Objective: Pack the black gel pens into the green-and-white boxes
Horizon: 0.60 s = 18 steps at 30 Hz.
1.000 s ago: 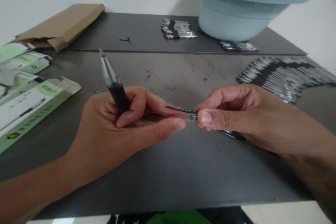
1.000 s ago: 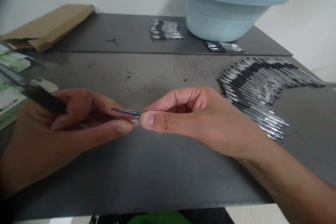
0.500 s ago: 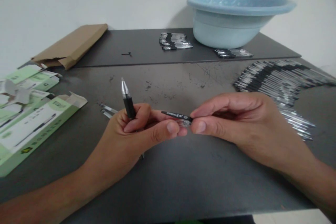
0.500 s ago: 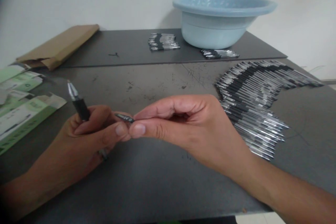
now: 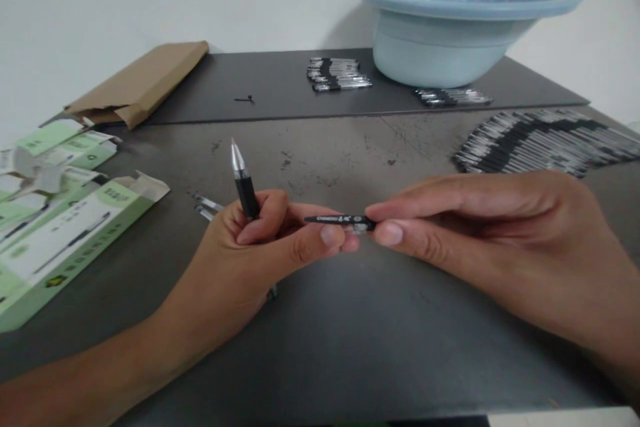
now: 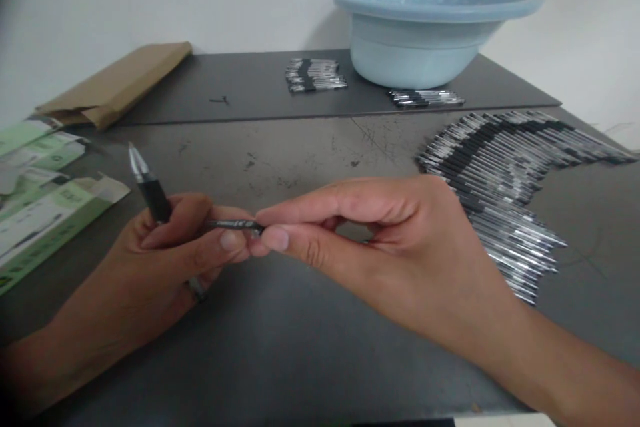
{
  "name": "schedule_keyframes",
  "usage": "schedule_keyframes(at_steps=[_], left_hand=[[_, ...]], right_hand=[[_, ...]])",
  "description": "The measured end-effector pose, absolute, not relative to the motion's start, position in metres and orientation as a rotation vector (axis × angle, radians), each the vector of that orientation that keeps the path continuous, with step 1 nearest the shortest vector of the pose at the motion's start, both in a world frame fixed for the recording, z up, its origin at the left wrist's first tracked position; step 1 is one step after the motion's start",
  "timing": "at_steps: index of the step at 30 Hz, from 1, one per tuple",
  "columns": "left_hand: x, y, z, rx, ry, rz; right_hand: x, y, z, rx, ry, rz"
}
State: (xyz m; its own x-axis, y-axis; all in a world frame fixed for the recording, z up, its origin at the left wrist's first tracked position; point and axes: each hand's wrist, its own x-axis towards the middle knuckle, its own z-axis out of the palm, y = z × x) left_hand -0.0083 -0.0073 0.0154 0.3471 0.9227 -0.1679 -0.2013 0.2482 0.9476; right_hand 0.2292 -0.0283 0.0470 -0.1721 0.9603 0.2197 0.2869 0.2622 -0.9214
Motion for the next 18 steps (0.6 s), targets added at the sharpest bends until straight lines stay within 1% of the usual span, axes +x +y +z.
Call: schedule_keyframes(at_steps=[13, 18], left_hand=[[-0.0061, -0.0110, 0.0174, 1.079, 0.963, 0.945], [-0.0012, -0.0164, 0.0180, 1.083, 0.916, 0.852]], right_hand=[[0.2306, -0.0202, 0.0464, -1.130, -1.601, 1.294], [0.2298, -0.0178, 0.0432, -1.074, -1.650, 1.390]])
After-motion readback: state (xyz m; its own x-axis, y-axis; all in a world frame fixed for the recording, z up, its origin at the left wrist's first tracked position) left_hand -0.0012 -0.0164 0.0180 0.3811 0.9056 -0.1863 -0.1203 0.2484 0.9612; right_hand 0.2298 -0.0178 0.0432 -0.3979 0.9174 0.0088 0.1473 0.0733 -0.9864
